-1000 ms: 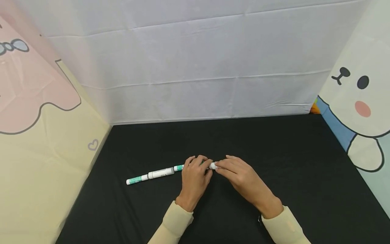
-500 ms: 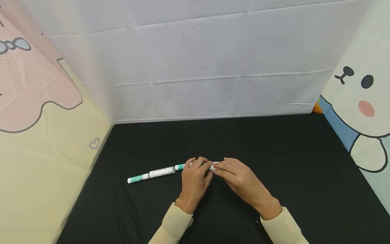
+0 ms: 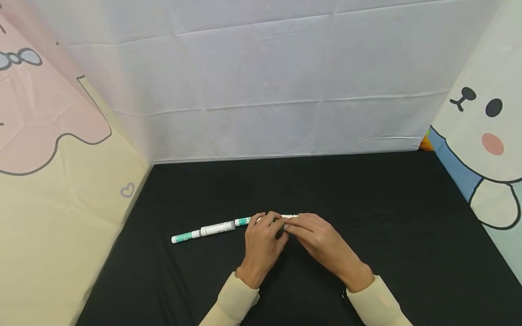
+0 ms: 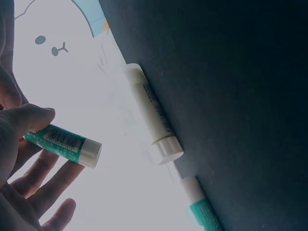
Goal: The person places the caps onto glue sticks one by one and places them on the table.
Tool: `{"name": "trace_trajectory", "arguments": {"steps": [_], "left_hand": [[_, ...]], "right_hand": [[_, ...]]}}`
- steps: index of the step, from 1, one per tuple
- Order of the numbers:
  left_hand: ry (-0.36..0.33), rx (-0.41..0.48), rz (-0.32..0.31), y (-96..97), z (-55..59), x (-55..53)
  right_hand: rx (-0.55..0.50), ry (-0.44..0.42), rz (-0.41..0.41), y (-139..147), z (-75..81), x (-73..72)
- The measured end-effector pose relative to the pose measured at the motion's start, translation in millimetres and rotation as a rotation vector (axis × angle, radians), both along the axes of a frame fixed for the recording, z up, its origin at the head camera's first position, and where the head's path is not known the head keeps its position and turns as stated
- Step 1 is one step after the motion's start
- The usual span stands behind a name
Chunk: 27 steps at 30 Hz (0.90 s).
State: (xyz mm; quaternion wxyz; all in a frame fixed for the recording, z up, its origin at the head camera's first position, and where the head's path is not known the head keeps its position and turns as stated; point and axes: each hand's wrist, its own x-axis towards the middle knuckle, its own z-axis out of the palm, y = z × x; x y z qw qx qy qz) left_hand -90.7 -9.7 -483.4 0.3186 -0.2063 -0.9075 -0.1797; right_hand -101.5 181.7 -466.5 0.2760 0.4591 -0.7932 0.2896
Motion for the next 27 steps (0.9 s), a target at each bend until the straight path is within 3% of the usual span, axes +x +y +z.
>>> {"name": "trace_trajectory", "arguments": {"steps": [6, 12, 17, 27], "left_hand": [[-0.012, 0.058, -0.028, -0.2, -0.1, 1.0], [-0.057, 0.072, -0.070, -3.5, -1.1, 2.2], [-0.050, 0.079, -0.107, -4.8, -0.8, 2.2], [-0.035, 0.069, -0.126, -1.4, 0.7, -0.9]], "right_hand": [[-0.040, -0.025, -0.022, -2.0, -3.1, 1.0], [-0.057, -0.012, -0.031, -1.4, -4.5, 0.7], [-0.071, -0.007, -0.027, -2.1, -5.8, 0.6], [-0.170, -0.097, -0.019, -2.8, -4.3, 1.4]]}}
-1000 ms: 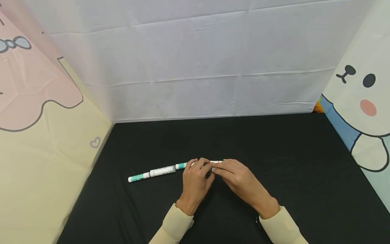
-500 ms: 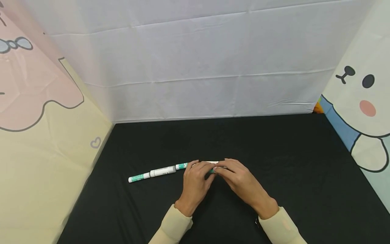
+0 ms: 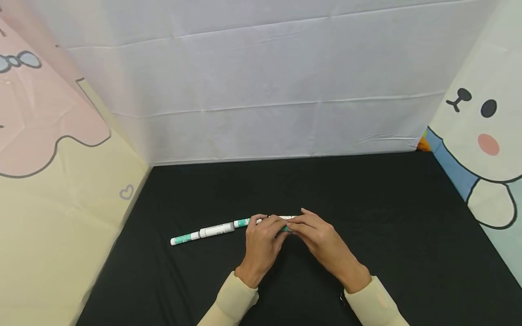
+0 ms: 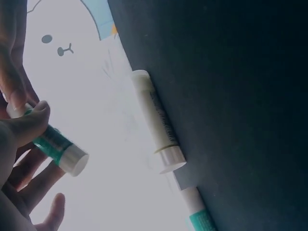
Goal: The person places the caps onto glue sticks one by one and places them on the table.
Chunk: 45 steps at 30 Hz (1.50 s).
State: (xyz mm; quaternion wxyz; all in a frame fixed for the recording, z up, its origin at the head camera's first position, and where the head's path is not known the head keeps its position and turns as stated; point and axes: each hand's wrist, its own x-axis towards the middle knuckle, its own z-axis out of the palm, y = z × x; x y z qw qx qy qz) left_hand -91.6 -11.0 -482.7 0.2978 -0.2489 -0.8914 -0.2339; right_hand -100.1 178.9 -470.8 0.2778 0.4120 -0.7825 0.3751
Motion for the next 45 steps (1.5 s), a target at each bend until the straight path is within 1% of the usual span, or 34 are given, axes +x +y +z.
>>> {"name": "trace_trajectory", "arguments": {"steps": [5, 11, 16, 20, 23, 26, 31, 34, 38, 41, 45], "left_hand": [[0.045, -0.026, 0.010, 2.6, 0.2, 1.1], [0.066, -0.069, 0.022, 4.1, 4.2, 3.3], [0.097, -0.113, 0.038, 4.2, 3.2, 4.9], [0.118, -0.141, 0.049, 4.1, 2.3, 4.7], [0.126, -0.174, 0.069, 3.4, 2.7, 4.2], [0.109, -0.227, 0.098, 2.4, 3.3, 4.8], [0.036, -0.305, 0.149, 0.9, 0.7, 8.8], [0.001, -0.319, 0.182, -0.8, -1.1, 10.7], [-0.032, -0.334, 0.209, -5.4, -2.8, 11.2], [-0.055, -0.345, 0.222, -9.8, -4.5, 11.4], [-0.083, -0.357, 0.237, -14.5, -8.5, 11.5]], "right_hand": [[-0.048, -0.062, 0.022, 1, -3.0, 1.4], [-0.113, -0.115, -0.003, 0, -5.8, 4.5], [-0.173, -0.166, -0.023, -5, -5.6, 6.6], [-0.191, -0.143, -0.055, -10, -3.6, 6.7], [-0.162, -0.130, -0.086, -11, -3.5, 5.9], [-0.105, -0.152, -0.115, -11, -5.6, 6.0], [-0.019, -0.168, -0.131, -11, -10.8, 7.2], [0.026, -0.186, -0.143, -11, -14.9, 7.6], [0.089, -0.218, -0.170, -11, -19.7, 8.3], [0.110, -0.222, -0.186, -9, -20.5, 8.8], [0.110, -0.220, -0.200, -7, -20.1, 9.0]]}}
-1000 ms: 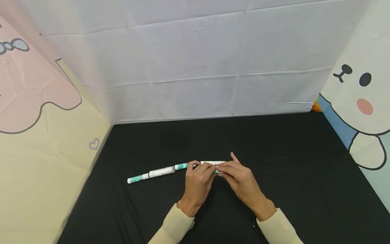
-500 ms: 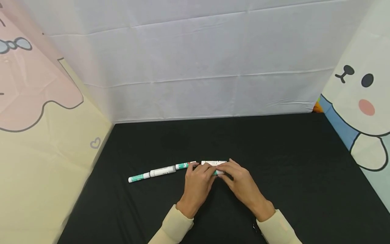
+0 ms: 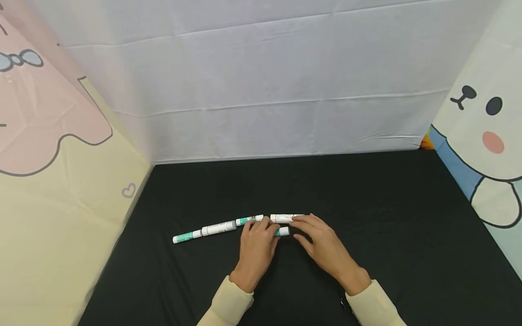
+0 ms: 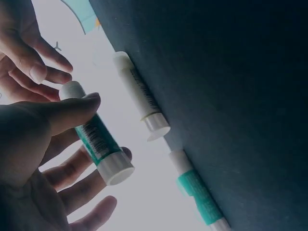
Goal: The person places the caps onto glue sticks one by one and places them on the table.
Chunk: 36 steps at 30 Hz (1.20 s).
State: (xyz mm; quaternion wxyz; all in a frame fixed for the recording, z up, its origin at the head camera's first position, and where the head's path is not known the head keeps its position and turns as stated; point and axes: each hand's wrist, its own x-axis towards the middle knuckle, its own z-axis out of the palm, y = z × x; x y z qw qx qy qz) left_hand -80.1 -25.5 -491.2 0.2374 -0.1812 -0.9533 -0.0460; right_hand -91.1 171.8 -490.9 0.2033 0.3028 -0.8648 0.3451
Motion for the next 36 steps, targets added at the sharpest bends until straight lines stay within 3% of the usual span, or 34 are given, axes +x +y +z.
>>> {"name": "trace_trajectory", "arguments": {"steps": [8, 21, 32, 36], "left_hand": [[-0.039, -0.063, 0.029, -2.8, -6.1, 0.1], [-0.208, -0.218, 0.083, -4.0, -7.5, 2.7], [-0.229, -0.196, 0.088, -6.0, -7.2, 2.9], [-0.231, -0.134, 0.080, -11.5, -3.6, 4.7]], "right_hand": [[0.005, -0.008, -0.001, 5, -0.6, 0.5], [0.052, -0.067, -0.003, 11, 1.4, -0.4], [0.064, -0.046, -0.042, 19, 4.1, -2.3], [0.072, -0.031, -0.065, 24, 6.6, -2.4]]}}
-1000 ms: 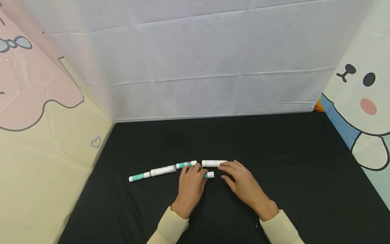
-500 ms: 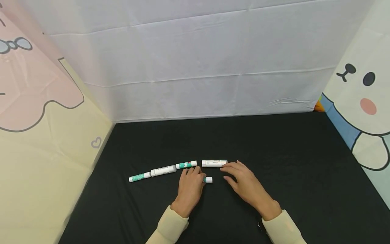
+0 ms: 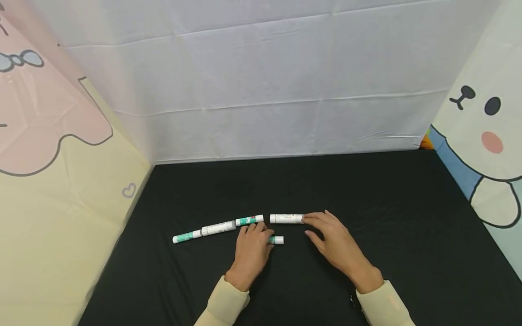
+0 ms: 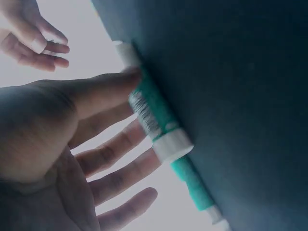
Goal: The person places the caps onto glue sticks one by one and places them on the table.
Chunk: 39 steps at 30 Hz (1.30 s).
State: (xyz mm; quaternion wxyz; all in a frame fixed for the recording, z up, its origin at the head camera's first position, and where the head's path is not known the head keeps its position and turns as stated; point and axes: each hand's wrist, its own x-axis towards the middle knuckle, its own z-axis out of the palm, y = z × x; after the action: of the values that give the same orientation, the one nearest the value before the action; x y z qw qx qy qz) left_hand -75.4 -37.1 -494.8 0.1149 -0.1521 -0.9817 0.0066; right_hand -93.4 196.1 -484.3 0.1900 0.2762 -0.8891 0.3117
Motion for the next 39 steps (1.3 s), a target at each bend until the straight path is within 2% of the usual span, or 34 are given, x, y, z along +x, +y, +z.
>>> {"name": "trace_trajectory", "arguments": {"steps": [5, 7, 9, 11, 13, 17, 23, 28, 33, 39], "left_hand": [[0.040, 0.134, 0.028, -17.7, 10.4, 5.1], [0.057, 0.175, 0.053, -27.3, 14.7, 7.4], [0.045, 0.206, 0.089, -37.4, 18.5, 10.5], [-0.007, 0.251, 0.127, -46.5, 22.1, 14.6], [-0.090, 0.290, 0.169, -54.7, 25.7, 20.6], [-0.237, 0.320, 0.249, -67.7, 31.5, 33.8], [-0.370, 0.355, 0.328, -82.0, 37.4, 48.9], [-0.457, 0.353, 0.339, -86.3, 38.4, 57.1], [-0.459, 0.350, 0.327, -85.8, 34.2, 59.8], [-0.464, 0.368, 0.314, -83.5, 33.1, 60.6]], "right_hand": [[0.029, 0.013, -0.059, 11, 2.0, 0.6], [0.041, 0.009, -0.091, 16, 1.8, 1.3], [0.058, -0.006, -0.124, 21, 1.3, 2.7], [0.086, -0.032, -0.154, 26, 1.2, 4.1], [0.122, -0.071, -0.185, 30, -0.2, 6.6], [0.199, -0.183, -0.239, 36, -1.9, 13.1], [0.271, -0.310, -0.306, 43, -2.8, 20.1], [0.308, -0.379, -0.324, 47, -5.6, 25.1], [0.326, -0.436, -0.325, 49, -8.2, 27.7], [0.324, -0.454, -0.336, 50, -10.0, 30.4]]}}
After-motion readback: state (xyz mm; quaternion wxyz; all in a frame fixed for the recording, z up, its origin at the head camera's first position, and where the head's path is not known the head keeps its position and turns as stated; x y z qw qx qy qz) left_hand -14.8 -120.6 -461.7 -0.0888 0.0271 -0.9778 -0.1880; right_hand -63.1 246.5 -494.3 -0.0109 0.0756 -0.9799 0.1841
